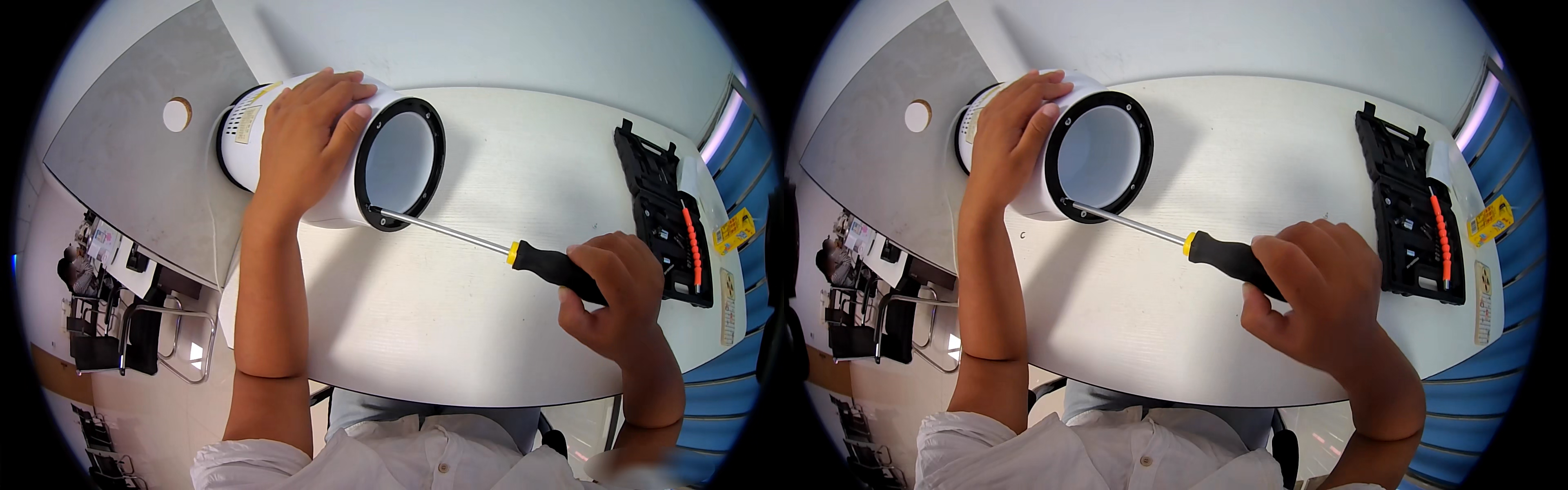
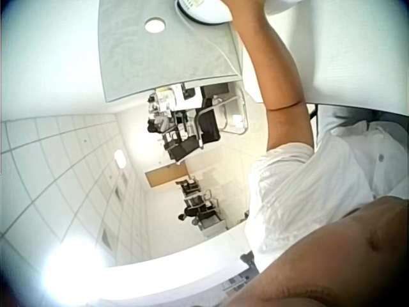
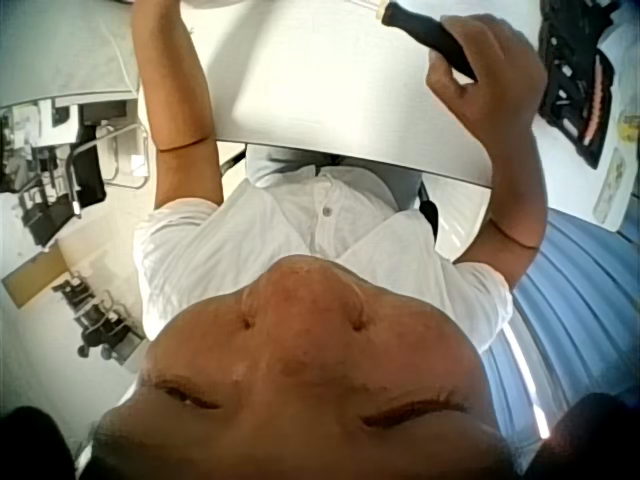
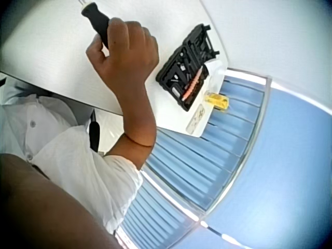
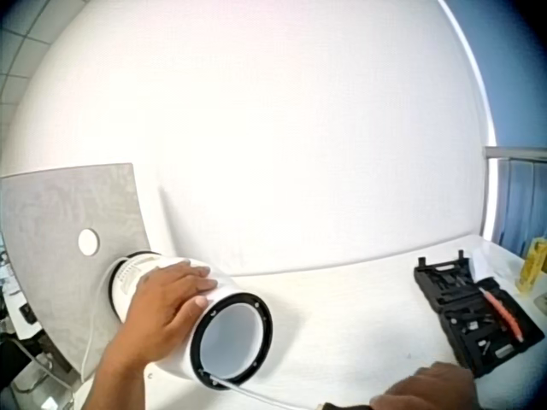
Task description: The person places a black rubber gasket onto the rim of a white cylindrical appliance. They then use a screwdriver to tighten several screws around the gasket to secure it in place.
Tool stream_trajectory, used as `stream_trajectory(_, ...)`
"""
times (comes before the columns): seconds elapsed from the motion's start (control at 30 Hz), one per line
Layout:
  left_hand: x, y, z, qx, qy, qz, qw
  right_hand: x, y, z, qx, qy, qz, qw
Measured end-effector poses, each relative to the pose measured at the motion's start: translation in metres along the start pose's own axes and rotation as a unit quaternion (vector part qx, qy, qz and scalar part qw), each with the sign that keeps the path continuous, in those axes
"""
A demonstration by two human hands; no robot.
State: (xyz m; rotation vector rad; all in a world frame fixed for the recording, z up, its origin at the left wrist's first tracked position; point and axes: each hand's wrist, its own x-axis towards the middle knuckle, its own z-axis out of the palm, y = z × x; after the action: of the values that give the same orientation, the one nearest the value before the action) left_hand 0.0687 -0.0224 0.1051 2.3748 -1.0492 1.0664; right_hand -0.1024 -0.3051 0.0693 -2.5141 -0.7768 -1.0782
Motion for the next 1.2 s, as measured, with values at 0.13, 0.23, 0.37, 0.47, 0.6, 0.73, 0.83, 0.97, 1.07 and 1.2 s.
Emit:
stream_trajectory(0.13, -0.001, 0.0, 0.0, 0.004, -0.014, -0.017, 1.0, -0.002, -0.019, -0.012, 0.096, -0.028, 0.064, 0.993)
stream_trajectory(0.23, -0.002, 0.001, 0.0, 0.011, -0.018, -0.025, 0.999, -0.001, -0.023, -0.024, 0.171, -0.074, 0.099, 0.977)
stream_trajectory(0.37, -0.001, 0.002, 0.0, 0.008, -0.021, -0.032, 0.999, -0.007, -0.013, -0.031, 0.274, -0.083, 0.111, 0.952)
stream_trajectory(0.47, -0.002, 0.003, 0.0, 0.012, -0.021, -0.036, 0.999, -0.01, -0.002, -0.025, 0.241, 0.003, 0.042, 0.97)
stream_trajectory(0.6, -0.001, 0.004, 0.0, 0.008, -0.019, -0.04, 0.999, -0.022, 0.007, -0.011, 0.182, 0.044, -0.03, 0.982)
stream_trajectory(0.73, -0.001, 0.003, 0.0, 0.013, -0.018, -0.035, 0.999, -0.021, 0.014, 0.007, 0.217, 0.103, -0.046, 0.97)
stream_trajectory(0.83, -0.002, 0.004, 0.0, 0.01, -0.02, -0.039, 0.999, -0.022, 0.022, 0.011, 0.233, 0.113, -0.061, 0.964)
stream_trajectory(0.97, -0.002, 0.004, -0.001, 0.01, -0.016, -0.04, 0.999, -0.027, 0.021, 0.009, 0.207, 0.096, -0.085, 0.97)
stream_trajectory(1.07, -0.001, 0.007, 0.0, 0.006, -0.022, -0.045, 0.999, -0.025, 0.012, 0.013, 0.175, 0.127, -0.103, 0.971)
stream_trajectory(1.2, -0.002, 0.006, -0.002, 0.005, -0.025, -0.052, 0.998, -0.023, 0.01, 0.012, 0.197, 0.11, -0.079, 0.971)
